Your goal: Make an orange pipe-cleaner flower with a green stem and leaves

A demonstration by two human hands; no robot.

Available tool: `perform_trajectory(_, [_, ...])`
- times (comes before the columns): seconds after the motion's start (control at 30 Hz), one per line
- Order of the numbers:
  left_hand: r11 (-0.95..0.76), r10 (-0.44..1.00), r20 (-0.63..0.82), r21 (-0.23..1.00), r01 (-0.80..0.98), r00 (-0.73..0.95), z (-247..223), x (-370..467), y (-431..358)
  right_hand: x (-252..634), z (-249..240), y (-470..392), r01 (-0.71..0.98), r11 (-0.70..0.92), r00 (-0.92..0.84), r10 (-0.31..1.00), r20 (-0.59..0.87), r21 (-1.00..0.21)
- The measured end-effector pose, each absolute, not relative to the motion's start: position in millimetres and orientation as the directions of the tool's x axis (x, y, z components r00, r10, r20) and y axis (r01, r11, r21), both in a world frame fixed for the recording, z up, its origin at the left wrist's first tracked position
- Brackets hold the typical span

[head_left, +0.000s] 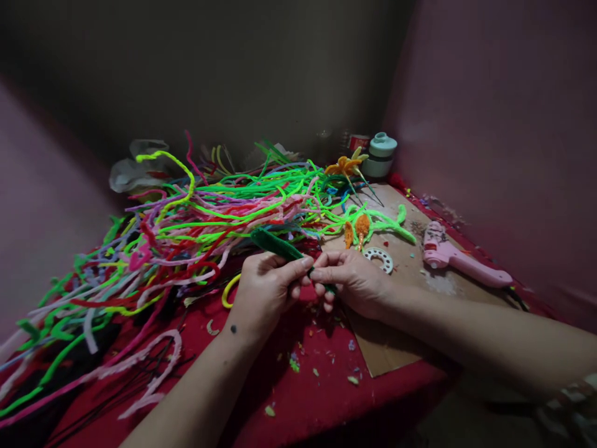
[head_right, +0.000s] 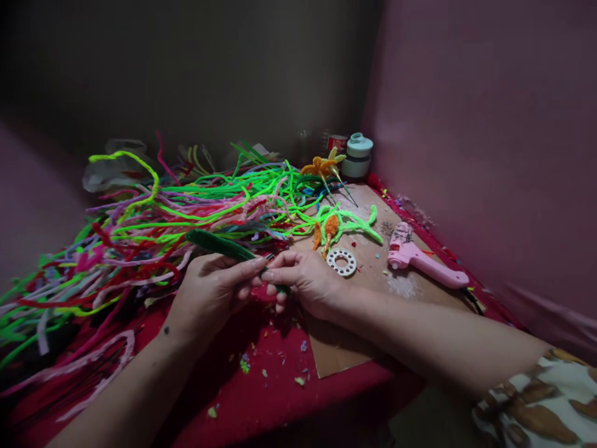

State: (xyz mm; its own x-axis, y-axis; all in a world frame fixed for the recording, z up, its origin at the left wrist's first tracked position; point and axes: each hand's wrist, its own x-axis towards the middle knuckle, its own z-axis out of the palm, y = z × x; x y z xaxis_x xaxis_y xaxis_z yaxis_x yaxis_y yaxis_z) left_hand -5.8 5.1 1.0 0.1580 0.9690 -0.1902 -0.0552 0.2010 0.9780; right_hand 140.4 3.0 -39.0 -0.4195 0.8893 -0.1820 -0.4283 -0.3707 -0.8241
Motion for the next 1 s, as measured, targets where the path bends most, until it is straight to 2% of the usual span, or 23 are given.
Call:
perform_trajectory(0.2, [0.214,0.971,-0.208,0.976,-0.033,0.119,-1.4,-8.3,8.1,142.3,-37.6,2.3,-0.415,-0.427,-0.459,0.861,-0.220,-0.803])
perform_trajectory(0.33, [0.224,0.969,-0.214,0.971,-0.078,0.123,-2.1,-10.6,9.8,141.9,-35.2,3.2,-0.397,-0.462,-0.456,0.849,-0.266,-0.793])
perform_trajectory(0.6, [0.296,0.953,-0.290,0.953,-0.067,0.088,-2.8,-9.2,9.8,141.4,-36.1,2.6,-0.346,-0.409,-0.409,0.876,-0.256,-0.844])
perform_trajectory(1.0, [0.225,0.966,-0.216,0.973,-0.054,0.145,-11.2,-9.5,13.2,140.4,-32.4,1.2,-0.326,-0.382,-0.331,0.903,-0.274,-0.865])
